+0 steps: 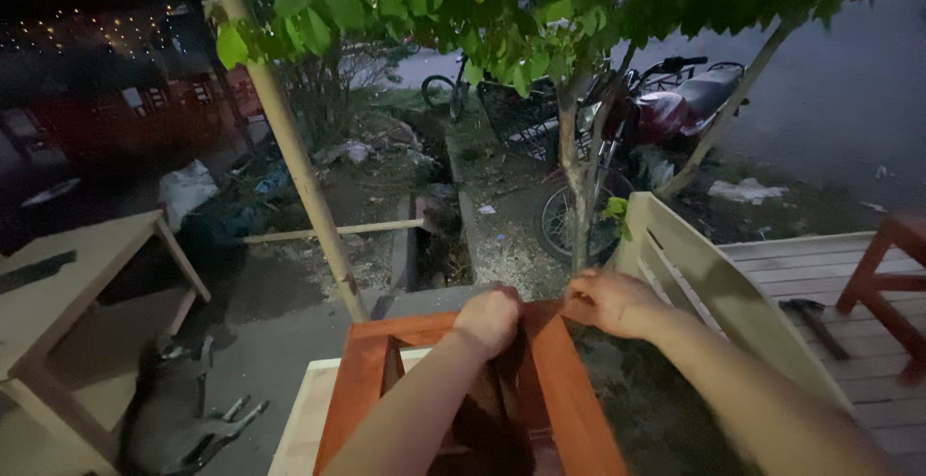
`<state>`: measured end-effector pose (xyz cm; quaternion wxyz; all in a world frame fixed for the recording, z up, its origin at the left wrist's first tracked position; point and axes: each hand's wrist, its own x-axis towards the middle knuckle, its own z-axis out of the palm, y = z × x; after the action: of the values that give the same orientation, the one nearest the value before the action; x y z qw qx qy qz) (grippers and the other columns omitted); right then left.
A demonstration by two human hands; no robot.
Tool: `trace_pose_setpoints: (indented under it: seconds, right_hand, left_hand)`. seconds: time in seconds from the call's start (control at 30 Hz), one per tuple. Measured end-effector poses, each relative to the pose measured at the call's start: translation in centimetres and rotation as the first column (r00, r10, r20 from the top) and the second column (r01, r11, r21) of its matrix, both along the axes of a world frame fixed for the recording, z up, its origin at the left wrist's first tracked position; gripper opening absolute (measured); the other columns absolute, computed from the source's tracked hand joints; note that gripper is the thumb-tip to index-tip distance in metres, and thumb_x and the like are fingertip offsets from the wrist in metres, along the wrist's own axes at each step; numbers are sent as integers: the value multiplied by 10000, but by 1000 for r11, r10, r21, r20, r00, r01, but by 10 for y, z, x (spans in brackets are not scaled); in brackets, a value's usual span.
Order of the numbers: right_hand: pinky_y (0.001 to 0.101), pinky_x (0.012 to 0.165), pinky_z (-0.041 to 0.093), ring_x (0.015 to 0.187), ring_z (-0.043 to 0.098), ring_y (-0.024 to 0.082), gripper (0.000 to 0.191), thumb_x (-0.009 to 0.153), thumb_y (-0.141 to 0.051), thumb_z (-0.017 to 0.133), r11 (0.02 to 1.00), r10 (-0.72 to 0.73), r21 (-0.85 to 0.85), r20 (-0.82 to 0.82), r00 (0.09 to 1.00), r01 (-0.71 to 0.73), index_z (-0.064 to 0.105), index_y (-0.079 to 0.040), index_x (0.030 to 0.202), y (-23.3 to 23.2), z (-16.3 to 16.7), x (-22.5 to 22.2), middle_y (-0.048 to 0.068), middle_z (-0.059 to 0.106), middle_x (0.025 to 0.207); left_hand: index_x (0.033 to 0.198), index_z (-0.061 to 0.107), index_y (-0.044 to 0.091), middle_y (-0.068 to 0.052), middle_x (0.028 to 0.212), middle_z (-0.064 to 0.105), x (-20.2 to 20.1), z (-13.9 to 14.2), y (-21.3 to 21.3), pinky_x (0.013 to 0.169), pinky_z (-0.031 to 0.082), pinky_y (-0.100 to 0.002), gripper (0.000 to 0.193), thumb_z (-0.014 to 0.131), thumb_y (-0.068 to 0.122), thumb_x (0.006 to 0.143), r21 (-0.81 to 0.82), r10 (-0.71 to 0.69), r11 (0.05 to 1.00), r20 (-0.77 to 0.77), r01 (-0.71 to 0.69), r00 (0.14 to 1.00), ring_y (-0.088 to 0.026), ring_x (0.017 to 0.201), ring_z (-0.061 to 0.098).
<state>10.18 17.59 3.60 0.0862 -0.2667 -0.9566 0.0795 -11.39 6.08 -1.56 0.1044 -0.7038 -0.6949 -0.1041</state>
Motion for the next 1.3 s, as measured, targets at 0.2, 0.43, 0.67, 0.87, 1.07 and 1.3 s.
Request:
trace_pose_setpoints:
  seconds: [0.2,0.43,0.67,0.87,1.07,1.3]
  right_hand:
    - [441,935,524,1096,647,312,326,916,-456,655,1000,6,-12,-5,1000,-6,707,-200,1111,9,-3,6,88,662,1138]
    - [434,919,528,1079,658,294,300,896,-411,638,998,55,40,-58,997,-53,733,-210,1098,7,3,9,61,686,1102]
    - [454,957,492,1105,619,314,273,942,-412,639,1000,-5,-9,21,1000,5,712,-197,1093,12,1,11,76,632,1133]
    - [450,932,513,1089,644,325,230,912,-263,642,999,32,45,-57,998,-29,703,-186,1120,23,-2,9,89,670,1115]
    - [404,923,555,1101,699,259,391,854,-399,722,978,84,-179,-138,987,-108,686,-165,1164,18,6,4,72,722,1134]
    - [428,1060,480,1302,530,328,974,891,-622,756,981,99,-163,-26,995,-102,266,-108,1557,-20,-8,-52,210,488,1449]
  left_hand:
    - [983,755,93,-192,1050,728,-10,13,-5,880,573,-481,194,698,99,798,-96,166,985,246,-146,955,-394,1012,705]
    - [1189,628,-1,-217,1222,598,0,-12,-13,829,570,-480,371,651,45,822,-38,-20,999,-18,19,1000,-399,1058,655]
    - [1118,678,-27,-258,1236,644,4,-4,4,830,592,-466,257,579,39,890,-136,-48,991,-207,19,977,-391,1034,701]
    - [947,754,45,-231,1037,724,-2,12,5,833,577,-505,165,654,81,821,-99,109,990,40,-105,993,-410,976,702]
    - [936,785,80,-215,973,734,-30,33,-17,856,565,-490,161,692,129,814,218,21,970,373,-110,927,-415,932,699]
    - [918,795,59,-164,937,747,-46,98,-31,821,568,-406,217,783,274,882,510,-157,849,491,-137,857,-304,885,727]
